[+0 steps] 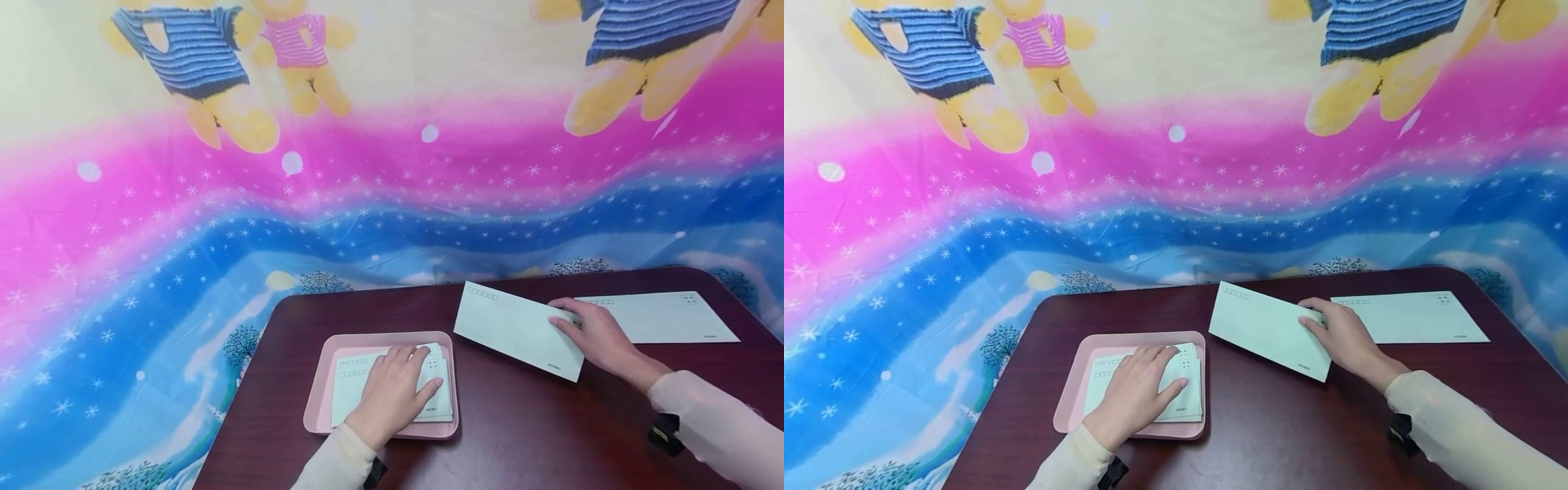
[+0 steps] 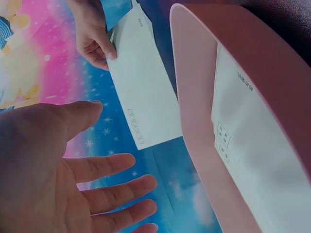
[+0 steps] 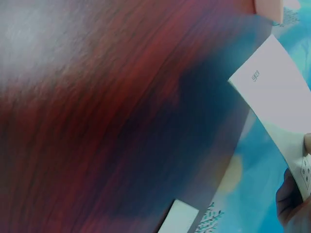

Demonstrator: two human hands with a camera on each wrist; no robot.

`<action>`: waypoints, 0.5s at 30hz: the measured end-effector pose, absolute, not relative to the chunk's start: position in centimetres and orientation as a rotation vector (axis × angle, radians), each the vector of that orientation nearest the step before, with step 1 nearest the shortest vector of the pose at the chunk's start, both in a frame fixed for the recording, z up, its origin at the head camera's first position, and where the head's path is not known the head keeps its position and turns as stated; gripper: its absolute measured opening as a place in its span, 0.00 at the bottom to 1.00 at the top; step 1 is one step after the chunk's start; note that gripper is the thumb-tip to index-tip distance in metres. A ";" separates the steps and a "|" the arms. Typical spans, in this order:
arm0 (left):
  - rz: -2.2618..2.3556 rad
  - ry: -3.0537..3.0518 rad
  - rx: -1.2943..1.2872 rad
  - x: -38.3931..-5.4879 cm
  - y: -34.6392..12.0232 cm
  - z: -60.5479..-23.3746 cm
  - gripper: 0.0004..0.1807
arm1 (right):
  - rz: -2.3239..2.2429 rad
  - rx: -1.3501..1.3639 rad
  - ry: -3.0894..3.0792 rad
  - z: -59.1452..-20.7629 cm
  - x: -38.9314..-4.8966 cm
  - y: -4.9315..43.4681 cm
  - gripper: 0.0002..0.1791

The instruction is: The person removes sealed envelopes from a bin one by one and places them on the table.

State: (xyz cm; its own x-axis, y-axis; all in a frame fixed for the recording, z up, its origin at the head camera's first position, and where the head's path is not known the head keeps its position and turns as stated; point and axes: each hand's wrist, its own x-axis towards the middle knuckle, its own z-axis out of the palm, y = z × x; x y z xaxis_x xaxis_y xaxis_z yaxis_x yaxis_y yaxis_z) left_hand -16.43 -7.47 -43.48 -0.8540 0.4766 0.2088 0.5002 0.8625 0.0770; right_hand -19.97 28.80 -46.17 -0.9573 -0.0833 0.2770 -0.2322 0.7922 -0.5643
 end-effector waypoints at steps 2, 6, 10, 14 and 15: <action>-0.189 -2.848 -0.760 -16.5 -7.4 -43.7 0.28 | 0.909 0.252 -2.756 -46.6 -20.2 29.1 0.18; -0.186 -2.843 -0.772 -16.5 -7.1 -44.0 0.28 | 0.901 0.256 -2.781 -47.6 -20.6 29.8 0.17; -0.188 -2.841 -0.787 -16.6 -6.7 -44.2 0.28 | 0.881 0.245 -2.801 -48.2 -21.0 30.4 0.17; -0.183 -2.844 -0.795 -16.6 -6.4 -44.3 0.27 | 0.860 0.242 -2.826 -48.5 -21.4 30.7 0.17; -0.180 -2.845 -0.796 -16.6 -6.3 -44.3 0.27 | 0.855 0.242 -2.835 -48.6 -21.5 30.7 0.18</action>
